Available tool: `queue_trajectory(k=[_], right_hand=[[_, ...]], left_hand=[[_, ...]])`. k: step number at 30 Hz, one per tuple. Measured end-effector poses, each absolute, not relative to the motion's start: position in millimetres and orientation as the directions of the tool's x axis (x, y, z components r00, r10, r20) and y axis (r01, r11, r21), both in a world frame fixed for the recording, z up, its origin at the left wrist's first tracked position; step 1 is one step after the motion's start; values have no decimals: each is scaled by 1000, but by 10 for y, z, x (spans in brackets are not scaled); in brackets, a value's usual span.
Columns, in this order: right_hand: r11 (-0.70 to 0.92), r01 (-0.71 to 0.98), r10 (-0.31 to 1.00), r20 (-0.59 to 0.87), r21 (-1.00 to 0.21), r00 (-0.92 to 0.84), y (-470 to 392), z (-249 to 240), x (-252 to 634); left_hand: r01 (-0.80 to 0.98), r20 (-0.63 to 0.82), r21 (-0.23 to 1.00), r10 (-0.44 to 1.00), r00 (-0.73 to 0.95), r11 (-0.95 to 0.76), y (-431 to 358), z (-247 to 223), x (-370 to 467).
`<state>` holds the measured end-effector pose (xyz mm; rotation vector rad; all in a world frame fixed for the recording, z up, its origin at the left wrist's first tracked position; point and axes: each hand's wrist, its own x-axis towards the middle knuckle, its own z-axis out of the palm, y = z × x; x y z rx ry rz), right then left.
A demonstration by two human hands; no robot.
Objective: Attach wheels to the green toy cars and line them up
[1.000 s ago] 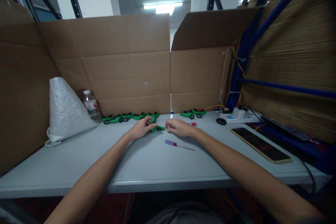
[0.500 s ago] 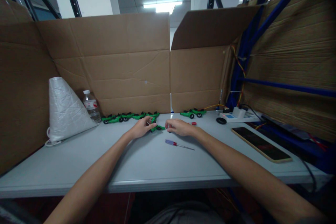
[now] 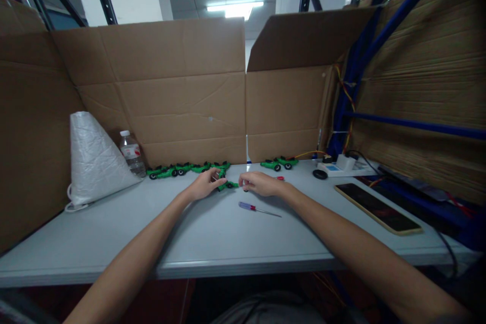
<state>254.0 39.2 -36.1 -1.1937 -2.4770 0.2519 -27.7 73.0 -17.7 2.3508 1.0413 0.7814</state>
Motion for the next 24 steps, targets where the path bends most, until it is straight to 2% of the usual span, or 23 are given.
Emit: queue_trajectory(k=[24], right_hand=[[641,692,767,282,-332,-576,395,-322,2571]], left_hand=[[500,306,631,783,542,-593,721,-166,-283]])
